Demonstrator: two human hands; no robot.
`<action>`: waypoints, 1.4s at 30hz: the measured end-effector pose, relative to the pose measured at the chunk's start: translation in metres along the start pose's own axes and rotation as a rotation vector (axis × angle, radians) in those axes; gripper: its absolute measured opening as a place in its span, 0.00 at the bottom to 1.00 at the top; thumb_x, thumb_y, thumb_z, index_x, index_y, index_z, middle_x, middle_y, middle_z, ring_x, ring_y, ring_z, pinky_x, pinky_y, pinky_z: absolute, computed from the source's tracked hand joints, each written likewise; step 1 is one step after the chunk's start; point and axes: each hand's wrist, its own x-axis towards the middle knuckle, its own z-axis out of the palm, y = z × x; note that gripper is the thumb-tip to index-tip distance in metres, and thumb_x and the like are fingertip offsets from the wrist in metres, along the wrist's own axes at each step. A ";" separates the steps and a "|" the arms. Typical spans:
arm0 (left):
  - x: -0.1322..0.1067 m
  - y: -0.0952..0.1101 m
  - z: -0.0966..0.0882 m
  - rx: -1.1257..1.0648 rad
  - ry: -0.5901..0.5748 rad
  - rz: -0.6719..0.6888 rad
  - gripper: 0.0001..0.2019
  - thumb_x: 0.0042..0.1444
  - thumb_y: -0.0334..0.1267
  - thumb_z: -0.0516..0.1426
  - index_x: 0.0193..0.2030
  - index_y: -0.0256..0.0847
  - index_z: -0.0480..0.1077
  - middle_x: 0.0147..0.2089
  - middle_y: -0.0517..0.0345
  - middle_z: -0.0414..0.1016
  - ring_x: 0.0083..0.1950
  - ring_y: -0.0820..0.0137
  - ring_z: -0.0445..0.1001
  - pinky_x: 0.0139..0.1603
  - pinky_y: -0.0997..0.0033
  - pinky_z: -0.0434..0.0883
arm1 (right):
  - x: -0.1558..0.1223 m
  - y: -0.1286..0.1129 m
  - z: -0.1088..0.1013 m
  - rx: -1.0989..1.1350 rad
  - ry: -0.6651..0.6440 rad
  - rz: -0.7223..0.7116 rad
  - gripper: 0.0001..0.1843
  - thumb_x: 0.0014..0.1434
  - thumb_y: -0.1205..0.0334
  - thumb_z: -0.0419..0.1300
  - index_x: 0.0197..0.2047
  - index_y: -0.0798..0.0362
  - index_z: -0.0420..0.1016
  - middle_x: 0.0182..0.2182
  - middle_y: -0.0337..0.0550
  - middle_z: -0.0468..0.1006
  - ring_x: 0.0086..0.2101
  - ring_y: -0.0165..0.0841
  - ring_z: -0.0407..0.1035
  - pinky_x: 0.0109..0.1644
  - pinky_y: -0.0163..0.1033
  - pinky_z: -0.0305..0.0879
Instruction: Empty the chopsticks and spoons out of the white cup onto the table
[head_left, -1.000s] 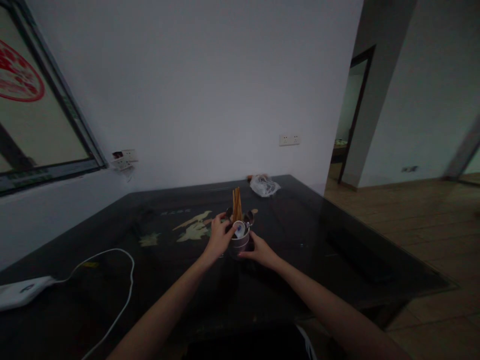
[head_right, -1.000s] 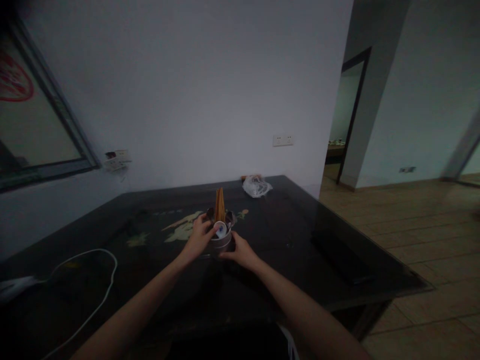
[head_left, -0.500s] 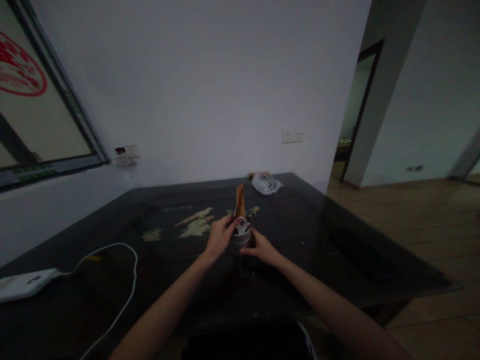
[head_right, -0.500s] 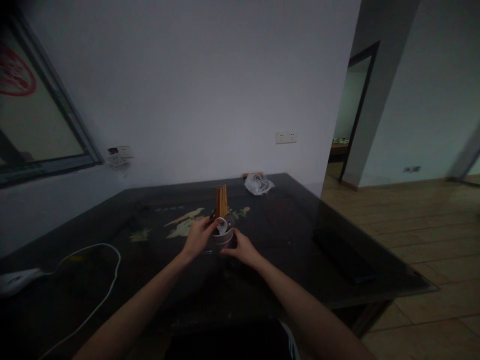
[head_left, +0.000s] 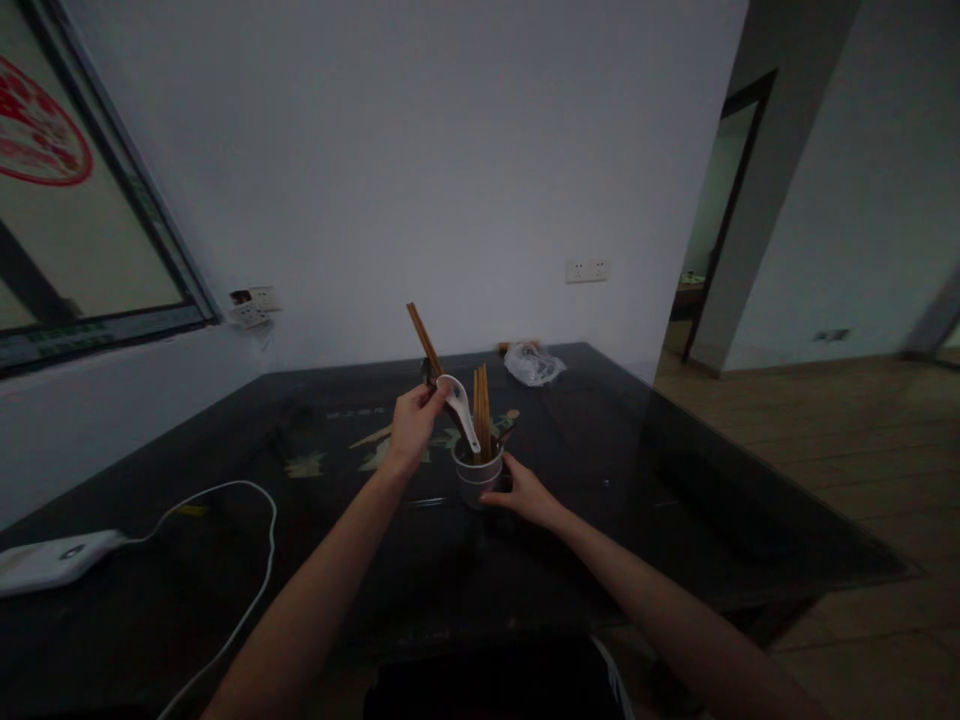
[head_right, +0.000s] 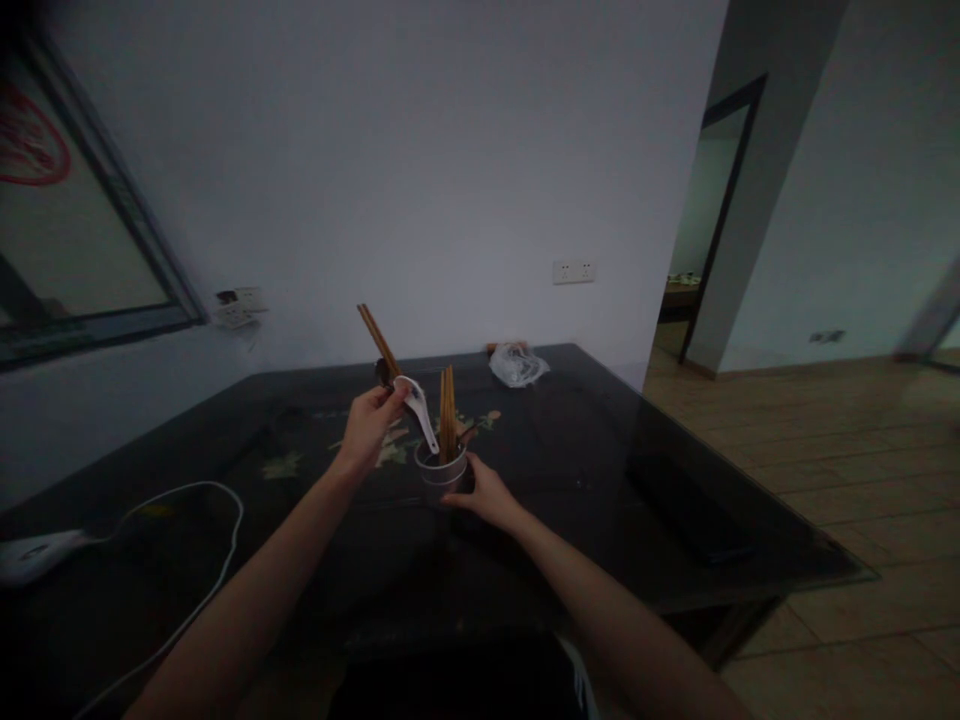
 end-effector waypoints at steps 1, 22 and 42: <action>0.003 0.005 -0.004 -0.062 0.012 -0.007 0.23 0.45 0.55 0.61 0.33 0.33 0.73 0.33 0.53 0.76 0.36 0.68 0.74 0.39 0.69 0.70 | 0.000 -0.001 0.000 0.002 0.000 0.003 0.42 0.40 0.57 0.72 0.57 0.53 0.61 0.51 0.50 0.73 0.50 0.42 0.69 0.55 0.50 0.64; -0.004 -0.072 -0.170 0.122 0.093 -0.567 0.15 0.32 0.42 0.68 0.24 0.34 0.71 0.23 0.53 0.75 0.25 0.68 0.73 0.27 0.72 0.69 | -0.003 -0.004 -0.003 -0.009 0.010 0.020 0.40 0.42 0.57 0.71 0.57 0.53 0.62 0.53 0.51 0.71 0.53 0.42 0.66 0.59 0.50 0.60; 0.001 -0.121 -0.174 0.744 -0.037 -0.505 0.15 0.49 0.43 0.56 0.31 0.31 0.76 0.19 0.60 0.68 0.23 0.72 0.66 0.23 0.77 0.58 | 0.000 0.001 -0.005 0.001 -0.020 0.033 0.41 0.42 0.57 0.70 0.58 0.53 0.60 0.54 0.52 0.70 0.54 0.43 0.66 0.58 0.50 0.62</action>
